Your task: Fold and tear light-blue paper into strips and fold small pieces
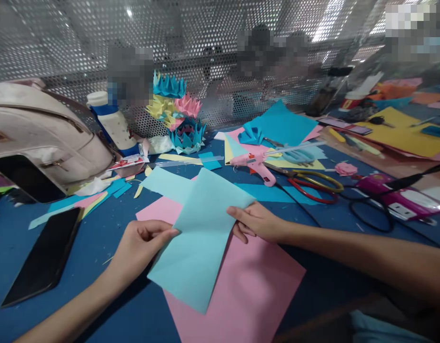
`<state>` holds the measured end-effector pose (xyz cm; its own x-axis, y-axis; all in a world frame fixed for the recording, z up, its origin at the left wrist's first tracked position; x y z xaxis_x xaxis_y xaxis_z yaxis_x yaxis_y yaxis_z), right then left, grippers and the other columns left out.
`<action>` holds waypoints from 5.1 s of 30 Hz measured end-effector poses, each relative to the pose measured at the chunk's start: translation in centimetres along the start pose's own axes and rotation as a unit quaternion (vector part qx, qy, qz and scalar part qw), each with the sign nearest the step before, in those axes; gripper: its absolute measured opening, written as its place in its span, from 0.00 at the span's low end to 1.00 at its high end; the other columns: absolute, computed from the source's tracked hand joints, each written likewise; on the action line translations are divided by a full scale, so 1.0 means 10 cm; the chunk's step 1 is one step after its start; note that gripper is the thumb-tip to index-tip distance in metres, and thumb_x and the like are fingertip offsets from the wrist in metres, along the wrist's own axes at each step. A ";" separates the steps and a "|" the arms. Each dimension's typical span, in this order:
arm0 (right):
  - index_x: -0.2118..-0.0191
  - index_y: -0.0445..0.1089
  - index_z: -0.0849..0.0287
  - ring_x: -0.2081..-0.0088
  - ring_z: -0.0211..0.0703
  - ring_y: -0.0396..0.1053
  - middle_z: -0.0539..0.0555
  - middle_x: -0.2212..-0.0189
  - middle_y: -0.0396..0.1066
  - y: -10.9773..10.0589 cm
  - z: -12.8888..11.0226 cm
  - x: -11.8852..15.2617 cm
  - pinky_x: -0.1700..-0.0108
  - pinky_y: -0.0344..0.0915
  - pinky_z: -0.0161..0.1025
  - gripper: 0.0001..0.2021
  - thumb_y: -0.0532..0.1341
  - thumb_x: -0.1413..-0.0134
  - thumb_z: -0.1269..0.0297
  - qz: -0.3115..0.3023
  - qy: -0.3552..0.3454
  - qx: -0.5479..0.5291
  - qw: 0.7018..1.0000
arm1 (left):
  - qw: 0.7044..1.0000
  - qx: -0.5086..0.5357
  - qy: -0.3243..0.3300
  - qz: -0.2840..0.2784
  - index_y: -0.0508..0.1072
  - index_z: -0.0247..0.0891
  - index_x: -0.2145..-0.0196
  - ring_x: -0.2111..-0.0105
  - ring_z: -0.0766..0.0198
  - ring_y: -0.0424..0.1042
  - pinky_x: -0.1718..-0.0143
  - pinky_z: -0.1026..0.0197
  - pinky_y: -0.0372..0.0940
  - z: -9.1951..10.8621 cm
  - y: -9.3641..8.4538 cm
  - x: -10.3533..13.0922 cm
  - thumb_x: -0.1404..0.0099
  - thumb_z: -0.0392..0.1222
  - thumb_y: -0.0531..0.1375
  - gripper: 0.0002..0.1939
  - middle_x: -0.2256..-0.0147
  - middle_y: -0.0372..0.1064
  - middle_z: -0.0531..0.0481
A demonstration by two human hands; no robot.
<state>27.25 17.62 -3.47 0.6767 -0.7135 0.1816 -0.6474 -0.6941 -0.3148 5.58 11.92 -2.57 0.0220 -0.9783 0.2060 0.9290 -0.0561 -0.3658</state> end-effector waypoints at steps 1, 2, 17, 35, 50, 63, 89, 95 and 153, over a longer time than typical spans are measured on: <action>0.92 0.54 0.57 0.80 0.36 0.64 0.52 0.90 0.61 0.00 0.01 0.00 0.70 0.62 0.35 0.38 0.44 0.44 0.31 -0.001 0.001 0.013 1.000 | 1.000 -0.008 0.012 0.012 0.79 0.33 0.76 0.84 0.71 0.55 0.84 0.69 0.49 0.01 -0.03 0.01 0.46 0.52 0.64 0.17 0.84 0.65 0.52; 0.92 0.54 0.57 0.79 0.36 0.65 0.53 0.89 0.62 0.00 0.01 0.00 0.69 0.62 0.35 0.38 0.43 0.44 0.31 -0.003 0.004 0.027 1.000 | 0.999 -0.015 0.023 0.020 0.80 0.33 0.76 0.83 0.71 0.56 0.83 0.68 0.50 0.02 -0.05 0.01 0.46 0.52 0.64 0.17 0.83 0.66 0.51; 0.82 0.65 0.60 0.82 0.32 0.55 0.49 0.86 0.61 -0.07 -0.03 -0.03 0.78 0.52 0.34 0.37 0.42 0.43 0.31 -0.013 -0.034 0.112 0.993 | 1.000 -0.011 0.005 -0.023 0.80 0.33 0.75 0.81 0.71 0.53 0.81 0.68 0.49 -0.19 -0.06 -0.06 0.43 0.53 0.63 0.18 0.81 0.65 0.50; 0.87 0.59 0.59 0.81 0.34 0.57 0.49 0.87 0.61 -0.14 0.02 -0.05 0.57 0.61 0.41 0.38 0.38 0.40 0.34 0.015 -0.031 0.137 0.990 | 0.999 -0.003 -0.007 -0.047 0.78 0.32 0.76 0.82 0.72 0.47 0.83 0.68 0.44 -0.15 -0.03 -0.06 0.43 0.52 0.62 0.18 0.84 0.55 0.54; 0.91 0.48 0.56 0.82 0.37 0.63 0.51 0.92 0.55 -0.19 -0.01 -0.10 0.74 0.57 0.36 0.37 0.44 0.44 0.31 0.023 -0.019 0.057 0.998 | 1.000 -0.005 -0.007 -0.030 0.79 0.33 0.75 0.82 0.72 0.50 0.83 0.68 0.45 -0.11 -0.04 -0.06 0.42 0.50 0.62 0.16 0.84 0.59 0.53; 0.89 0.49 0.55 0.79 0.41 0.68 0.46 0.91 0.45 -0.28 -0.07 -0.14 0.72 0.59 0.35 0.33 0.49 0.41 0.37 0.054 -0.078 -0.018 0.995 | 1.000 -0.015 0.004 -0.026 0.79 0.34 0.76 0.83 0.72 0.49 0.84 0.68 0.45 -0.11 -0.05 -0.05 0.42 0.50 0.62 0.16 0.85 0.60 0.53; 0.86 0.44 0.56 0.85 0.30 0.42 0.44 0.89 0.41 -0.30 0.01 -0.12 0.80 0.39 0.37 0.31 0.45 0.34 0.45 0.054 -0.108 -0.006 0.993 | 1.000 -0.017 0.000 -0.012 0.79 0.34 0.76 0.84 0.71 0.53 0.84 0.68 0.49 -0.12 -0.07 -0.07 0.43 0.50 0.62 0.16 0.84 0.64 0.51; 0.84 0.49 0.57 0.84 0.30 0.43 0.44 0.88 0.45 -0.31 -0.05 -0.11 0.80 0.40 0.36 0.30 0.48 0.36 0.42 0.056 -0.118 0.030 0.991 | 1.000 -0.015 -0.007 -0.020 0.79 0.33 0.75 0.83 0.71 0.51 0.83 0.67 0.46 -0.14 -0.06 -0.07 0.43 0.51 0.62 0.17 0.85 0.61 0.52; 0.85 0.60 0.60 0.86 0.30 0.53 0.46 0.89 0.58 0.37 -0.69 -0.35 0.80 0.51 0.32 0.27 0.55 0.38 0.49 -0.015 -0.091 0.034 0.995 | 0.948 0.207 0.111 0.215 0.81 0.37 0.69 0.76 0.67 0.70 0.75 0.67 0.63 -0.04 -0.62 -0.12 0.49 0.48 0.71 0.13 0.74 0.77 0.50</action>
<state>20.07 16.90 1.16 0.7519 -0.6589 0.0215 -0.6048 -0.7024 -0.3753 -0.32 13.35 -0.88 0.3964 -0.9132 -0.0947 0.9179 0.3960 0.0242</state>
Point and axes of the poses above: each hand's wrist, its own x-axis away from the middle knuckle, its own y-axis out of the palm, z = x × y, the point moved 7 cm from there along -x, towards the middle knuckle
